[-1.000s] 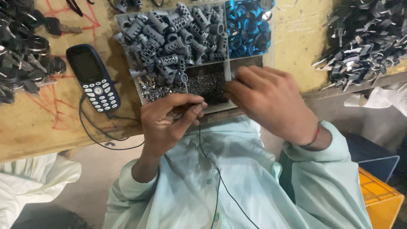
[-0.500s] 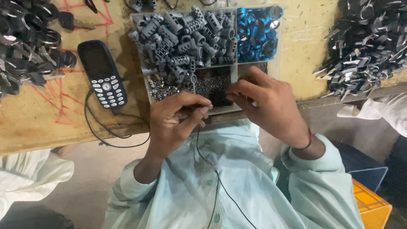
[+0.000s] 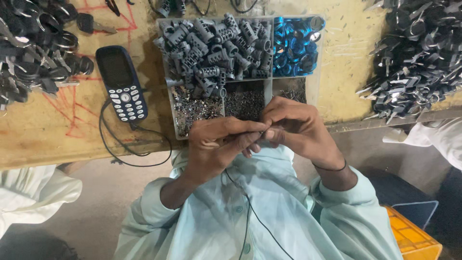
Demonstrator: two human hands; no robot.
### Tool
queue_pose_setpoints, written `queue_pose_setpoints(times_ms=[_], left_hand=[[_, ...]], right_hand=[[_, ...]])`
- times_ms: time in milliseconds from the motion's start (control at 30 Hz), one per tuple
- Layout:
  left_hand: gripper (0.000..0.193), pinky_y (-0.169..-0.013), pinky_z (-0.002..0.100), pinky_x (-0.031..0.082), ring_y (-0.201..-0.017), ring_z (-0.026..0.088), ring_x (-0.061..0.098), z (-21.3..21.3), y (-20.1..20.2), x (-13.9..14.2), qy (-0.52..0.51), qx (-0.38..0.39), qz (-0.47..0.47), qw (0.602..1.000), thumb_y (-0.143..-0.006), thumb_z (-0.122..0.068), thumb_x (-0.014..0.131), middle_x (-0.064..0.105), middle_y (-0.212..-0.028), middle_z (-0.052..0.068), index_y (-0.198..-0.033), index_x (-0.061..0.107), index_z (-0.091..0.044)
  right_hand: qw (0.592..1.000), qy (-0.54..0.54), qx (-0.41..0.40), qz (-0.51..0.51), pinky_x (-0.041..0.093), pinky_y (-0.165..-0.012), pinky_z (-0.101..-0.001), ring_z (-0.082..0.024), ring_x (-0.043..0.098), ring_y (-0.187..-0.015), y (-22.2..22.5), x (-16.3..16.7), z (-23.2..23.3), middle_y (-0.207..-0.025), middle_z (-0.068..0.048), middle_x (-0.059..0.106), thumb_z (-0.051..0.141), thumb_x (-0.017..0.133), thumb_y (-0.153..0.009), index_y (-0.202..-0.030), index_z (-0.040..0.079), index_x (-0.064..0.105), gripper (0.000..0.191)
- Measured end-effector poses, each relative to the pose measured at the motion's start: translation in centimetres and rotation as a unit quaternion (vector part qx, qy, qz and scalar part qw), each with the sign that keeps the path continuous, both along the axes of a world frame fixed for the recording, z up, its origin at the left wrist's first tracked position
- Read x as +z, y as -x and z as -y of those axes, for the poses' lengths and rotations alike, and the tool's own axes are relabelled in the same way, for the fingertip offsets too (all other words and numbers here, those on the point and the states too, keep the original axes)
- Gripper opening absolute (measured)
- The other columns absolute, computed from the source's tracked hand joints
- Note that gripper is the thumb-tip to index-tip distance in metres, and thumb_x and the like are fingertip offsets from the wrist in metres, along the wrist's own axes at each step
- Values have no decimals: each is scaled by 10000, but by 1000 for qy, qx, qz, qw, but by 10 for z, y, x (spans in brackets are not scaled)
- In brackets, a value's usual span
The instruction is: The person sits at a workbench assembling small lock components. They pick small metal pins and springs from a compartment tray, fit them into lock bodies by hand, and place the assembled locks on the table among piles of finished parts.
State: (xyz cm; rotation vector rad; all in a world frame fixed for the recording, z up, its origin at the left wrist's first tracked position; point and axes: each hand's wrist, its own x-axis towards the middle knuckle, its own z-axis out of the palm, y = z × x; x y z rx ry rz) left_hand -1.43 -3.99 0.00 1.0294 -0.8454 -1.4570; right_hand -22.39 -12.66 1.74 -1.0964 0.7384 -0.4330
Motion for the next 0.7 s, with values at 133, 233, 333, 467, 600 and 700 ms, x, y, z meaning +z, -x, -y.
queue_pose_setpoints(times_ms=[133,233,333,467,600,700], left_hand=[[137,-641,233,636,-788,121,771,0,-1,4,8,-8,28,1000,-999,-24,710,767,-896,84,-1126,760,-38],[157,-668,234,622,-765,112,751,0,-3,6,46,-19,45,998,-1005,-12,714,768,-912,80,-1151,759,-48],[185,-674,235,615,-742,105,738,2,-8,8,85,-46,82,992,-992,-5,720,770,-926,74,-1165,757,-58],[229,-752,249,639,-816,125,756,4,-17,9,123,-82,96,984,-1012,22,655,774,-1023,80,-1208,736,-63],[233,-750,248,638,-836,134,766,0,-11,15,131,-29,144,981,-996,25,687,778,-1037,89,-1211,724,-58],[212,-752,247,640,-854,136,781,-5,-2,20,130,13,185,974,-1005,28,697,776,-1012,80,-1194,725,-63]], right_hand=[[999,23,33,-23,537,-696,-268,-130,625,-837,3,9,5,-1038,-96,631,16,722,-937,-1028,-10,716,95],[989,123,72,-35,505,-771,-298,-168,623,-906,4,13,10,-1030,-102,664,3,739,-901,-1020,2,715,121],[980,173,88,-47,497,-812,-317,-190,633,-941,2,14,12,-1019,-96,680,7,765,-866,-1011,15,710,155],[968,222,85,-87,509,-776,-317,-198,638,-895,-1,14,6,-986,-79,688,14,779,-860,-992,36,700,155],[943,306,54,-117,538,-751,-311,-214,680,-899,-1,16,-4,-1011,-83,690,24,797,-874,-1049,41,677,213],[939,327,33,-105,546,-764,-310,-218,683,-907,0,14,-7,-1024,-88,678,33,809,-882,-1072,46,668,237]])
